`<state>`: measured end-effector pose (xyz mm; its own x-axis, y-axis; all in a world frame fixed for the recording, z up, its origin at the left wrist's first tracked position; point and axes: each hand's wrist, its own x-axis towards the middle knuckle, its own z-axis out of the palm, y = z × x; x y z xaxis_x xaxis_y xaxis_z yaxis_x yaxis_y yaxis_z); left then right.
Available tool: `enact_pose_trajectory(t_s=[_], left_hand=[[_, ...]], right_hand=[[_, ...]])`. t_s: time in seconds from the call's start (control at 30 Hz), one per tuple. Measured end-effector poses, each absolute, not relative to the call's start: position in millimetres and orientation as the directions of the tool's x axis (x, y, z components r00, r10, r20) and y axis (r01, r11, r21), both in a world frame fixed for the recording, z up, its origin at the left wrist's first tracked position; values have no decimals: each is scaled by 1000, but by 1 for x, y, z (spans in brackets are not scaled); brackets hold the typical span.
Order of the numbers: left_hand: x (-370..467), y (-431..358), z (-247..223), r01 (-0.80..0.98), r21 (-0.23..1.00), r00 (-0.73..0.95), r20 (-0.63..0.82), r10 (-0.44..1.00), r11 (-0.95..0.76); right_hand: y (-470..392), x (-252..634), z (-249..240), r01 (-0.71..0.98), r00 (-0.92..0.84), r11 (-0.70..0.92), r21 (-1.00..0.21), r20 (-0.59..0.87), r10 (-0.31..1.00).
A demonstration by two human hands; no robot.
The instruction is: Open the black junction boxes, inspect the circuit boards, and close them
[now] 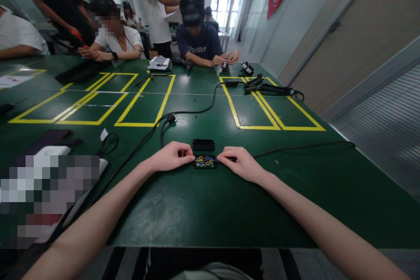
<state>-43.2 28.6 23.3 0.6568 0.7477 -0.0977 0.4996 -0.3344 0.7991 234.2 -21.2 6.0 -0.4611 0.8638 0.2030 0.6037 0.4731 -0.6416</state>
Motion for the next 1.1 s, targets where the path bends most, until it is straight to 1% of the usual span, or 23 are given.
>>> enact_pose_trajectory(t_s=[0.17,0.27,0.33,0.47,0.6,0.67,0.7,0.83,0.9,1.0,1.1], left_hand=[[-41,28,25,495,806,657,-104,746,-324],[-41,27,24,484,795,647,-45,761,-365],[-42,28,22,507,744,623,33,782,-435],[-42,29,16,605,551,582,186,791,-575],[-34,29,7,673,502,486,253,836,-543],[-29,30,3,688,529,441,239,865,-497],[-28,30,2,678,565,429,214,878,-469],[-25,30,0,565,755,395,107,912,-333],[-25,29,1,493,823,377,89,922,-281],[-26,30,1,402,889,375,59,925,-220],[-27,32,1,370,913,377,23,926,-173]], right_hand=[[-19,233,5,625,-442,441,-644,175,880],[-17,235,1,660,-401,434,-612,202,894],[-16,237,-2,684,-376,447,-576,247,893],[-11,239,-11,715,-312,457,-529,345,885],[-5,235,-18,756,-275,442,-482,379,884],[-3,232,-20,758,-271,429,-491,361,892],[-3,231,-20,747,-265,422,-514,351,898],[-3,229,-18,646,-199,355,-676,300,933],[-2,228,-17,566,-150,282,-774,240,959],[0,228,-17,396,-95,176,-901,150,984],[2,227,-20,269,-73,125,-955,110,991]])
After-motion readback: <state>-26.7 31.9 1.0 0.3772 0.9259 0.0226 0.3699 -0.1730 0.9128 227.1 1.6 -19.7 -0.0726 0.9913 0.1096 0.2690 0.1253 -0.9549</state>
